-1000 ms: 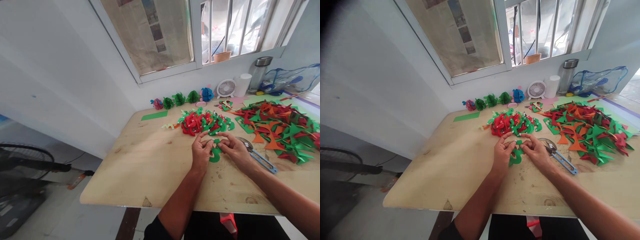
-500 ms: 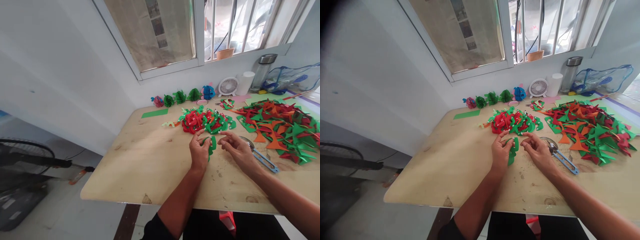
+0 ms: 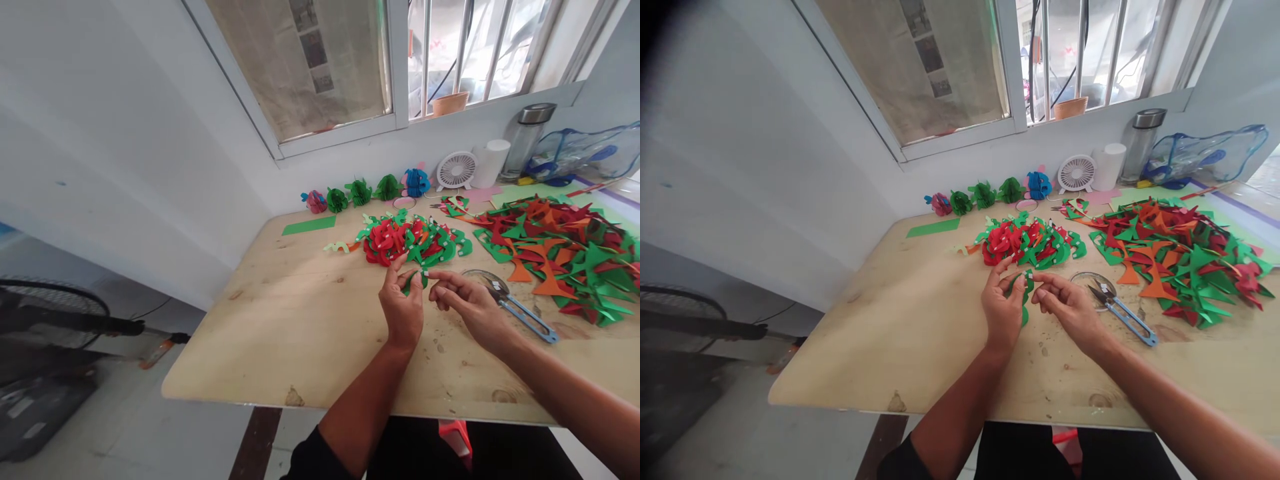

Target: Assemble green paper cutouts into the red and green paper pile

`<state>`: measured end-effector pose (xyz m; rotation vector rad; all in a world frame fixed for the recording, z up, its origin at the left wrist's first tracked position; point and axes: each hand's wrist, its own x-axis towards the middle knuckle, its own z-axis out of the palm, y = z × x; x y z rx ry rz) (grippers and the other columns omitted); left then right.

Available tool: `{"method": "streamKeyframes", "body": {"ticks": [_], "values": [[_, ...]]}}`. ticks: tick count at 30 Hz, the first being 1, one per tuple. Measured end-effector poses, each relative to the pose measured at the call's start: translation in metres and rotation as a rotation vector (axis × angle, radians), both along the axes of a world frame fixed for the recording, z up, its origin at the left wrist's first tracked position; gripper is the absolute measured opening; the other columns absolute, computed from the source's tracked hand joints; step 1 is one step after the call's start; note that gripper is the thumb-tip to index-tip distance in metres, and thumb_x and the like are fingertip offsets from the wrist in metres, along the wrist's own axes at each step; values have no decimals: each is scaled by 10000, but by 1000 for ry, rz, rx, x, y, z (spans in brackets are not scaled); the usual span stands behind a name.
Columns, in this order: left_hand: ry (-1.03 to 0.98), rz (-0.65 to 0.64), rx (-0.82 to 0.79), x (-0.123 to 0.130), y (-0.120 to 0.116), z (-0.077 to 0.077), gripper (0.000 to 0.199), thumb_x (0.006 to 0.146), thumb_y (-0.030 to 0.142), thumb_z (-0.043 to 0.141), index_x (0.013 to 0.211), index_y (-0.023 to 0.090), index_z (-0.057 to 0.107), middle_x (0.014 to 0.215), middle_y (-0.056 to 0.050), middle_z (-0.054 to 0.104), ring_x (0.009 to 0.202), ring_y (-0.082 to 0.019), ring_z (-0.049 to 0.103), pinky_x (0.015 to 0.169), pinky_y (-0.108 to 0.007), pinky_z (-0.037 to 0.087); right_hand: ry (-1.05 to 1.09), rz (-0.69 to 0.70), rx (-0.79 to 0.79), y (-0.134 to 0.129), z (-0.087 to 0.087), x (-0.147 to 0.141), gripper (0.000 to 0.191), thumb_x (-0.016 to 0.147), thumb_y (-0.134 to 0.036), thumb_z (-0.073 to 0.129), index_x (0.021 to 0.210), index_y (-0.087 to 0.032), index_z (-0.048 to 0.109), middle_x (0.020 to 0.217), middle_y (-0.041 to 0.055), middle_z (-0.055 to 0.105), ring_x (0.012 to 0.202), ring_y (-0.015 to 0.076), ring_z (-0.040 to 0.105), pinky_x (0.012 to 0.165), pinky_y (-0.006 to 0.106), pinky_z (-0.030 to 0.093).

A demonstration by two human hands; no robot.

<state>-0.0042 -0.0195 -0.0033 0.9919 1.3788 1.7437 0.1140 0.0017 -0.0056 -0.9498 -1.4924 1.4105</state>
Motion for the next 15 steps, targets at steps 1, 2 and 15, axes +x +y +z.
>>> {"method": "streamKeyframes", "body": {"ticks": [1, 2, 15], "values": [[-7, 0, 3, 0, 0, 0, 405, 769, 192, 610, 1173, 195, 570, 890, -57, 710, 808, -162, 667, 757, -265, 512, 12, 8, -13, 0, -1, 0, 377, 762, -443, 612, 1034, -183, 617, 671, 24, 612, 553, 127, 500, 525, 277, 420], [-13, 0, 4, 0, 0, -1, 407, 769, 202, 615, 1174, 193, 570, 886, -58, 710, 811, -163, 667, 754, -265, 513, 24, 16, -28, 0, -2, 0, 369, 763, -434, 617, 1033, -183, 617, 673, 21, 610, 555, 125, 498, 530, 275, 418], [-60, 6, 14, 0, -1, -1, 411, 774, 237, 629, 1174, 171, 559, 883, -62, 714, 831, -160, 672, 794, -274, 506, 172, 105, -115, 1, -12, 0, 411, 795, -376, 607, 1160, -190, 571, 702, 19, 590, 586, 125, 480, 546, 267, 399]]}}
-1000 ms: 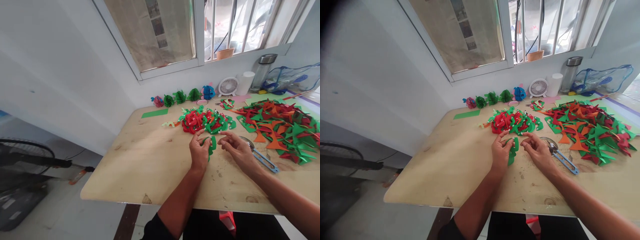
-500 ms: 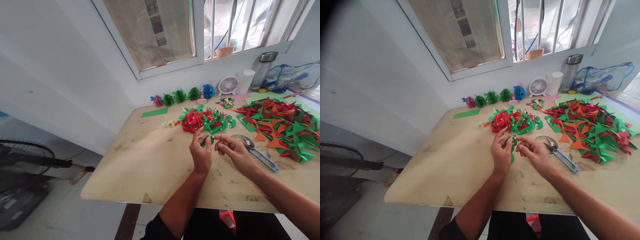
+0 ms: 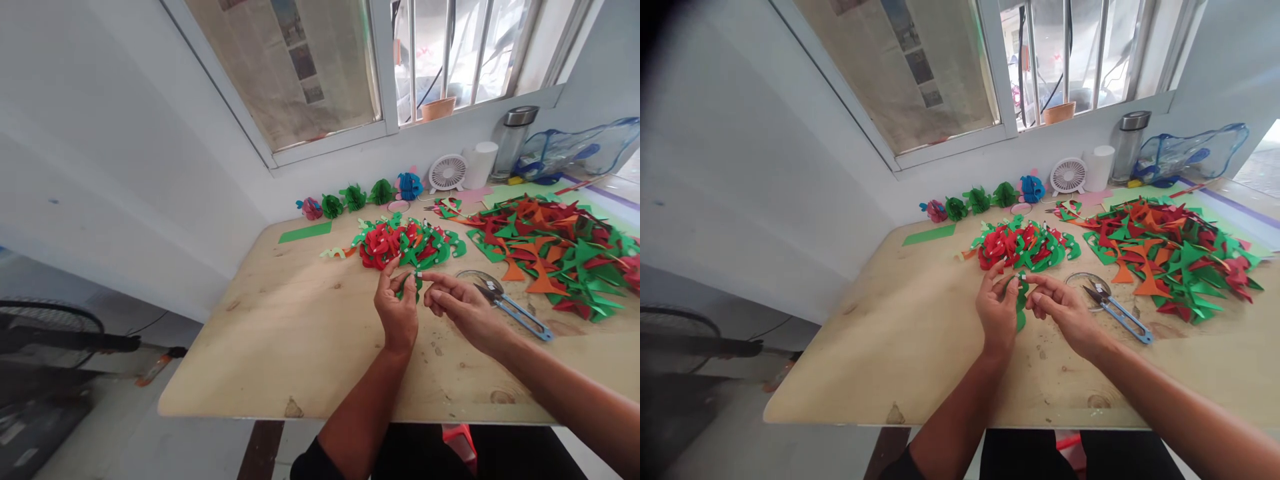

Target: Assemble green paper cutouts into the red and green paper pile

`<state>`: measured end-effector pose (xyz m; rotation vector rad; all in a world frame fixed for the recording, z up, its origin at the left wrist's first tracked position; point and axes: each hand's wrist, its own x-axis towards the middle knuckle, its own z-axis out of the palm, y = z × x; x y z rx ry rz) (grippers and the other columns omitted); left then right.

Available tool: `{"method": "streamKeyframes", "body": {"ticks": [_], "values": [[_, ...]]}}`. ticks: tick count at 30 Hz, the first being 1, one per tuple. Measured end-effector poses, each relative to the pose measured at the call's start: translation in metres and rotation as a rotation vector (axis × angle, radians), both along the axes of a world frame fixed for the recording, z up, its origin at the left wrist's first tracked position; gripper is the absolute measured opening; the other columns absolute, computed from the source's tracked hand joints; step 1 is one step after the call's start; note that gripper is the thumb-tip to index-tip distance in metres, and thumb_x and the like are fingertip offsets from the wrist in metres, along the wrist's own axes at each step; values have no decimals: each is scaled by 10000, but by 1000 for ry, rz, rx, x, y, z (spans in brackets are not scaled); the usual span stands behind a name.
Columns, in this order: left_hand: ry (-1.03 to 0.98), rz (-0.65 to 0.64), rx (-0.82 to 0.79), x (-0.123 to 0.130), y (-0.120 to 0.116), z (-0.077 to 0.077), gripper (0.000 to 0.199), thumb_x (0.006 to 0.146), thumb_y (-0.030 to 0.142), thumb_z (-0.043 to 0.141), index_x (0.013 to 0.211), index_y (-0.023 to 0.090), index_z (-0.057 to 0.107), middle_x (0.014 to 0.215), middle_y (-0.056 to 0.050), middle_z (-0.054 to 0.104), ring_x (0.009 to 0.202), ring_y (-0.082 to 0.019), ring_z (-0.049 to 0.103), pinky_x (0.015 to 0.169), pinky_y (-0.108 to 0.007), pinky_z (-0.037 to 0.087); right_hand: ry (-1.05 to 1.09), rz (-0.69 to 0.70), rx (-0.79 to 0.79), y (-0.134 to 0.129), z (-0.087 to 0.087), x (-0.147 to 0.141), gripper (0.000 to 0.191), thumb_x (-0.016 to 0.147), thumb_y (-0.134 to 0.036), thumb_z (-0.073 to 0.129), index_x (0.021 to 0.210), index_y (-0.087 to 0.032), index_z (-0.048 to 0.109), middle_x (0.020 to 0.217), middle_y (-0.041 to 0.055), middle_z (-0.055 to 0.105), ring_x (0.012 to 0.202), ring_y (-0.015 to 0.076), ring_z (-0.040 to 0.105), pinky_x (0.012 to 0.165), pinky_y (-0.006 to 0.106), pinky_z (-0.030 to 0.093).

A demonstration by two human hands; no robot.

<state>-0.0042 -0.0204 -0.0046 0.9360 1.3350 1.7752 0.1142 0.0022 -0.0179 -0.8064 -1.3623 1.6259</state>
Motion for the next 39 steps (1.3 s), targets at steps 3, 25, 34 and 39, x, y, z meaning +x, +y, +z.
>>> {"method": "streamKeyframes", "body": {"ticks": [3, 25, 34, 39], "values": [[4, 8, 11, 0, 0, 0, 398, 767, 231, 636, 1155, 173, 568, 889, -63, 712, 854, -163, 670, 813, -276, 502, -1, 2, -7, 0, 0, 0, 427, 789, -387, 611, 1163, -186, 569, 707, 26, 596, 582, 127, 485, 540, 269, 403], [294, 52, 81, 0, -5, -1, 382, 783, 169, 596, 1161, 199, 550, 904, -57, 706, 899, -168, 658, 900, -316, 478, 206, 56, -282, -5, 13, -1, 356, 725, -339, 697, 1035, -177, 630, 683, 12, 588, 566, 96, 457, 517, 242, 364], [373, 87, 136, -1, -3, -7, 374, 793, 167, 587, 1163, 193, 534, 840, -35, 677, 814, -138, 649, 814, -274, 501, 306, 140, -341, -4, 11, 1, 318, 749, -278, 701, 1048, -179, 662, 692, 22, 612, 587, 96, 476, 538, 241, 360], [395, 105, 151, -2, -3, -7, 366, 796, 160, 582, 1158, 189, 541, 829, -35, 668, 799, -139, 644, 800, -274, 500, 328, 171, -366, -4, 9, 1, 323, 754, -258, 698, 1066, -180, 663, 719, 29, 619, 634, 99, 498, 563, 228, 377]]}}
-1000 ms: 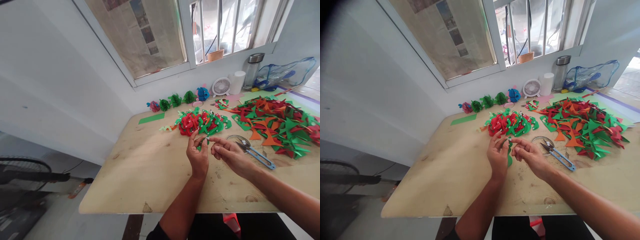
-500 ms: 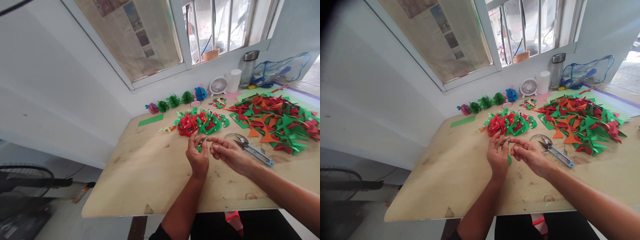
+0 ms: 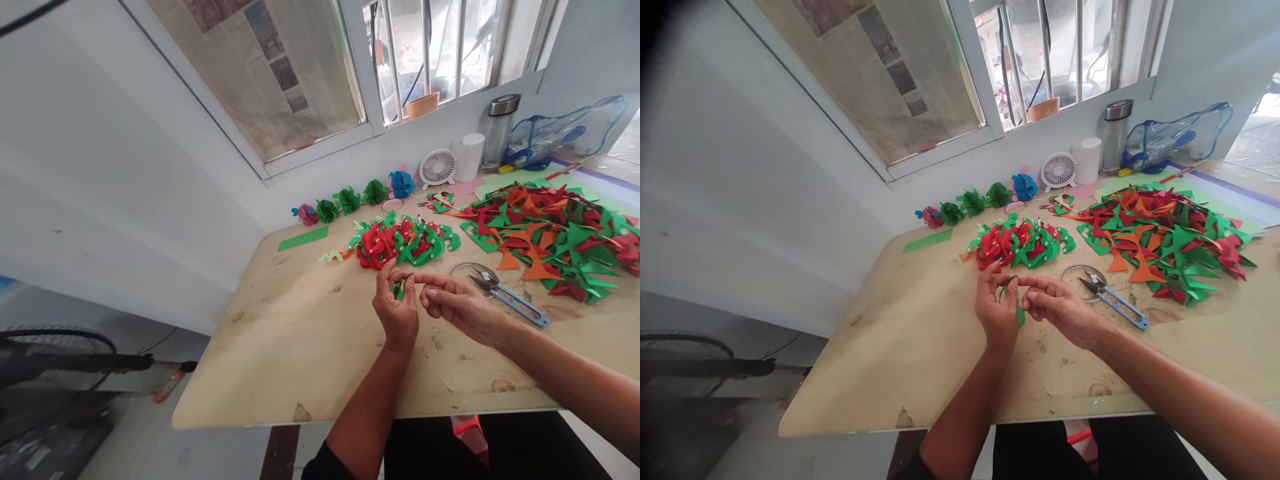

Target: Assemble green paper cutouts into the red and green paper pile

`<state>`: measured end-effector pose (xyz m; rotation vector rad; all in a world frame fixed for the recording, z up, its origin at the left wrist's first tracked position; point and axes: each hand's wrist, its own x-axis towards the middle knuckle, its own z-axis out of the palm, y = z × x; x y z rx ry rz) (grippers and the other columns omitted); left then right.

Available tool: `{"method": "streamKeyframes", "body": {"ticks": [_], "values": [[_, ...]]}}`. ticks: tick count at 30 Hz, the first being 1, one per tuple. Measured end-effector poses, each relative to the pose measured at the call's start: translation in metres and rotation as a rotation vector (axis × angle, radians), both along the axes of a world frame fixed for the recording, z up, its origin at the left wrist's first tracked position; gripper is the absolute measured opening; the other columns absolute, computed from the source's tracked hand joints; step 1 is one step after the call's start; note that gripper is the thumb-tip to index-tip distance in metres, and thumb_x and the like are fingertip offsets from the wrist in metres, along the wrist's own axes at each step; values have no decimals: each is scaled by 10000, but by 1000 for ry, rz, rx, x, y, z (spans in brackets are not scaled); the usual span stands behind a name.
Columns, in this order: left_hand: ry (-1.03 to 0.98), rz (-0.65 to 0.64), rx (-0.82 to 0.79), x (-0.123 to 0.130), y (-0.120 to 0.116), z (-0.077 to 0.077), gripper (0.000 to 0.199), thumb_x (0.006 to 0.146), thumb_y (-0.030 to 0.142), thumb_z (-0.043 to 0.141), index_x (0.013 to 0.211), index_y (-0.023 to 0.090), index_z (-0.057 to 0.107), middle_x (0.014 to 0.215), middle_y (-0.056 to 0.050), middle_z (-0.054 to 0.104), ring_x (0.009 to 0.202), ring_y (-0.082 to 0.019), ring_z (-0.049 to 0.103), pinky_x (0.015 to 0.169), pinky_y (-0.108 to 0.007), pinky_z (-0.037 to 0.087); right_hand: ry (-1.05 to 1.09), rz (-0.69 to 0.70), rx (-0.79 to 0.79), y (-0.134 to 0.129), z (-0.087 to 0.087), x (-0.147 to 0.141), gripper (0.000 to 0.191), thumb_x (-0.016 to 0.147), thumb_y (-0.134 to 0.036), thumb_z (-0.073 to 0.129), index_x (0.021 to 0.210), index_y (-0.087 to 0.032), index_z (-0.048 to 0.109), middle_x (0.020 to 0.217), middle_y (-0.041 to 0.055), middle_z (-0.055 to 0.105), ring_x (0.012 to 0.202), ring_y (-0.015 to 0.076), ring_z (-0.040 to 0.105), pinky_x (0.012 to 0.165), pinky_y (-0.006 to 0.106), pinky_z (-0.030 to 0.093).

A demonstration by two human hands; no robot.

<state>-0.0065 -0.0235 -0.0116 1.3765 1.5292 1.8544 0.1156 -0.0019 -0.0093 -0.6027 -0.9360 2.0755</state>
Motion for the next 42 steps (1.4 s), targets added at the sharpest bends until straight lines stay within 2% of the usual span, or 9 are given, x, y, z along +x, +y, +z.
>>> {"method": "streamKeyframes", "body": {"ticks": [7, 13, 15, 18, 21, 24, 29, 35, 42], "values": [[28, 32, 35, -1, -1, 2, 345, 769, 142, 601, 1110, 188, 583, 831, -45, 679, 797, -158, 648, 804, -299, 504, 5, 20, -50, 1, -1, 2, 323, 741, -230, 704, 1057, -177, 667, 723, 26, 622, 648, 90, 516, 574, 208, 390], [-107, -3, -12, -1, -1, 5, 362, 761, 186, 635, 1119, 193, 583, 808, -37, 676, 803, -153, 647, 823, -295, 493, -80, 21, -19, 0, 1, 0, 393, 724, -266, 702, 1101, -175, 635, 695, 8, 589, 578, 86, 468, 525, 227, 360], [-221, -31, -49, -1, 1, 5, 428, 735, 202, 670, 1150, 189, 565, 794, -34, 680, 787, -147, 649, 803, -283, 495, -155, -31, 44, 1, 0, -1, 401, 731, -286, 685, 1109, -169, 618, 675, -3, 572, 558, 86, 453, 508, 231, 342], [-436, -88, -135, -3, 5, 6, 546, 696, 243, 715, 1205, 185, 528, 786, -39, 695, 681, -131, 645, 677, -249, 503, -329, -173, 193, 4, -1, 0, 357, 752, -323, 645, 1067, -159, 616, 665, -8, 565, 547, 89, 440, 498, 235, 331], [-606, -146, -192, -4, 6, 8, 608, 663, 285, 744, 1220, 192, 518, 785, -39, 709, 603, -119, 633, 605, -233, 493, -490, -273, 351, 6, -2, -1, 310, 760, -365, 616, 993, -161, 633, 704, 12, 599, 591, 110, 473, 525, 244, 364], [-684, -204, -215, -1, 4, 9, 626, 633, 287, 767, 1204, 187, 531, 772, -43, 715, 630, -133, 653, 643, -245, 504, -602, -307, 524, 4, -1, -2, 277, 777, -394, 578, 924, -170, 653, 724, 25, 626, 610, 126, 493, 535, 253, 380], [-684, -282, -234, 4, 2, 10, 627, 630, 312, 774, 1193, 166, 540, 749, -59, 716, 636, -146, 662, 672, -261, 509, -841, -384, 728, 3, -2, -2, 260, 800, -396, 543, 737, -175, 663, 526, -18, 513, 480, 101, 387, 449, 243, 285], [-754, -305, -235, 5, 1, 12, 569, 700, 471, 690, 1169, 177, 559, 755, -45, 700, 665, -166, 673, 616, -252, 506, -806, -366, 649, 6, -2, 1, 325, 797, -452, 528, 705, -169, 660, 532, -19, 481, 485, 97, 355, 438, 239, 254], [-720, -311, -233, 3, 2, 8, 504, 709, 408, 695, 1135, 172, 566, 787, -51, 697, 696, -164, 671, 668, -270, 513, -749, -390, 602, 8, -2, 1, 336, 768, -481, 557, 662, -177, 652, 548, -3, 512, 518, 111, 398, 443, 231, 299]]}}
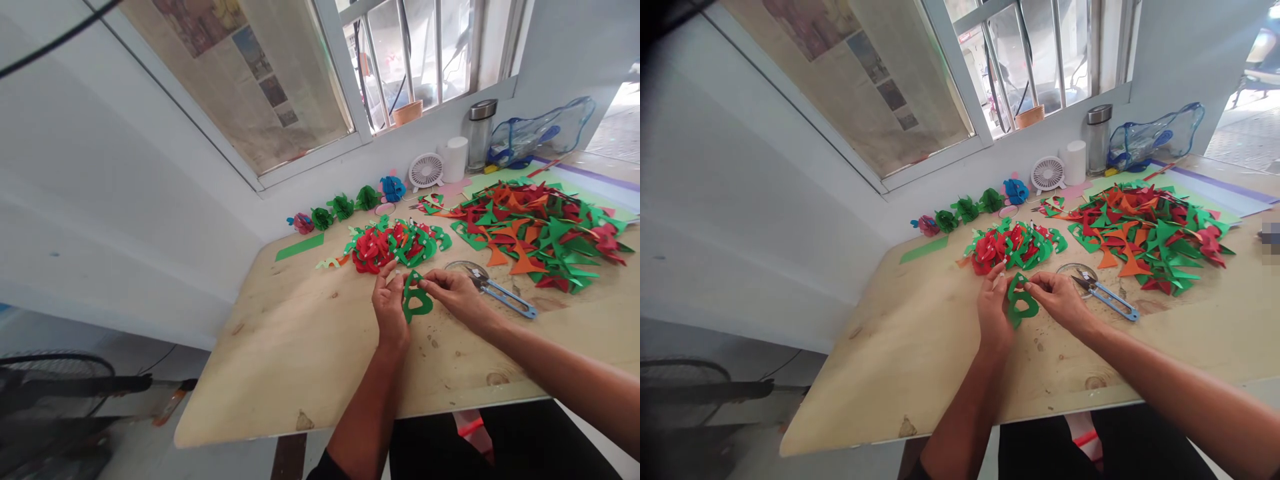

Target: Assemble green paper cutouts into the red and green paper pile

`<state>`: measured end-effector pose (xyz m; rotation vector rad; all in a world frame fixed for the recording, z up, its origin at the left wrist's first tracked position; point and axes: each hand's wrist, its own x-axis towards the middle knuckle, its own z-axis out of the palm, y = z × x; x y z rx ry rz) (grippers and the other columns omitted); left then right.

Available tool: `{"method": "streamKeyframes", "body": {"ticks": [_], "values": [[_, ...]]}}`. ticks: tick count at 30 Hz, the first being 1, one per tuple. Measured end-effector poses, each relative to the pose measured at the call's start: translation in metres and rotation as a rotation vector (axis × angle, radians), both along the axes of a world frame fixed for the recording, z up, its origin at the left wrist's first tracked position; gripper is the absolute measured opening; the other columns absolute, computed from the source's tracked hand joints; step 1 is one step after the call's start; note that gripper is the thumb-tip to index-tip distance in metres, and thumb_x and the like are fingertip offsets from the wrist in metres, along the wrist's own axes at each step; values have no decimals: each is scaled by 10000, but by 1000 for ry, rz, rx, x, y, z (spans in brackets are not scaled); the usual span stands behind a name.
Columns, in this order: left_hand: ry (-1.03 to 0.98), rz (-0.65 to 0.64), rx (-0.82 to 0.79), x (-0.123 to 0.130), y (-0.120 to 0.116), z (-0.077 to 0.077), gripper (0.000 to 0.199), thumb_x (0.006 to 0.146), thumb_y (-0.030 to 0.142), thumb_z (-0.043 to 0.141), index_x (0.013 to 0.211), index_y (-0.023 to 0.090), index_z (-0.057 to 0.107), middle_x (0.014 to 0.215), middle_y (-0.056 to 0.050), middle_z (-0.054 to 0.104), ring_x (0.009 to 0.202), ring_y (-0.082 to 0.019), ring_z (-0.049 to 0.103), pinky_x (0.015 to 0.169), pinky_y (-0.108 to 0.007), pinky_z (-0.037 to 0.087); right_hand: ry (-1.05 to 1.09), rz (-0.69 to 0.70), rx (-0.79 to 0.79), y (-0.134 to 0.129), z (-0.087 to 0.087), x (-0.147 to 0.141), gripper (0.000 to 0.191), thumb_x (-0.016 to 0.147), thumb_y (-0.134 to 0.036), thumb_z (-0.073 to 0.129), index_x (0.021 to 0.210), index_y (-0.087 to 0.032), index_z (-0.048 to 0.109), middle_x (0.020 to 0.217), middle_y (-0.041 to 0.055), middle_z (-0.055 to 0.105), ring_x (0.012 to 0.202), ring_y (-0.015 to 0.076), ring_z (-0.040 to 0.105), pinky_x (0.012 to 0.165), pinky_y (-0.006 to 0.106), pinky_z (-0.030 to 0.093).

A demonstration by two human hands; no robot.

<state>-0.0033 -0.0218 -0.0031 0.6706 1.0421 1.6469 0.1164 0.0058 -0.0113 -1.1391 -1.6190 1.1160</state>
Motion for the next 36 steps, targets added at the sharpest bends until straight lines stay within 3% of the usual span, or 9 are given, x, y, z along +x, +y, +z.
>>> {"method": "streamKeyframes", "body": {"ticks": [7, 14, 22, 28, 36], "values": [[126, -55, 46, 0, 1, -5, 526, 709, 381, 701, 1160, 170, 531, 789, -45, 690, 666, -136, 647, 615, -227, 486, 68, -4, -37, 5, -2, 2, 330, 726, -491, 599, 656, -173, 658, 594, 16, 579, 557, 132, 464, 493, 244, 349], [228, -77, 5, 1, 2, -8, 538, 688, 356, 724, 1152, 171, 524, 787, -23, 674, 502, -72, 561, 507, -188, 448, 88, -15, -54, 8, -4, 4, 353, 710, -511, 612, 628, -167, 609, 537, -17, 475, 519, 105, 382, 463, 237, 297], [166, -135, -38, 3, 4, -10, 538, 645, 374, 759, 1100, 178, 550, 685, 20, 611, 495, -66, 536, 511, -188, 430, 152, -16, -149, 7, -1, 4, 377, 671, -532, 637, 621, -161, 594, 532, -28, 451, 507, 89, 354, 470, 237, 282], [31, -128, -3, 2, 3, -10, 572, 618, 347, 782, 1120, 213, 543, 777, 17, 614, 525, -60, 531, 520, -192, 417, 185, -27, -223, 6, 4, 2, 428, 638, -593, 638, 611, -170, 573, 476, -67, 320, 457, 68, 233, 431, 239, 166], [-45, -208, -6, -2, 2, -8, 635, 632, 336, 776, 1198, 223, 510, 817, -11, 654, 561, -72, 541, 559, -207, 417, 227, -1, -281, 4, 2, 1, 409, 634, -569, 662, 647, -167, 587, 489, -61, 372, 460, 67, 264, 444, 242, 184]]}}
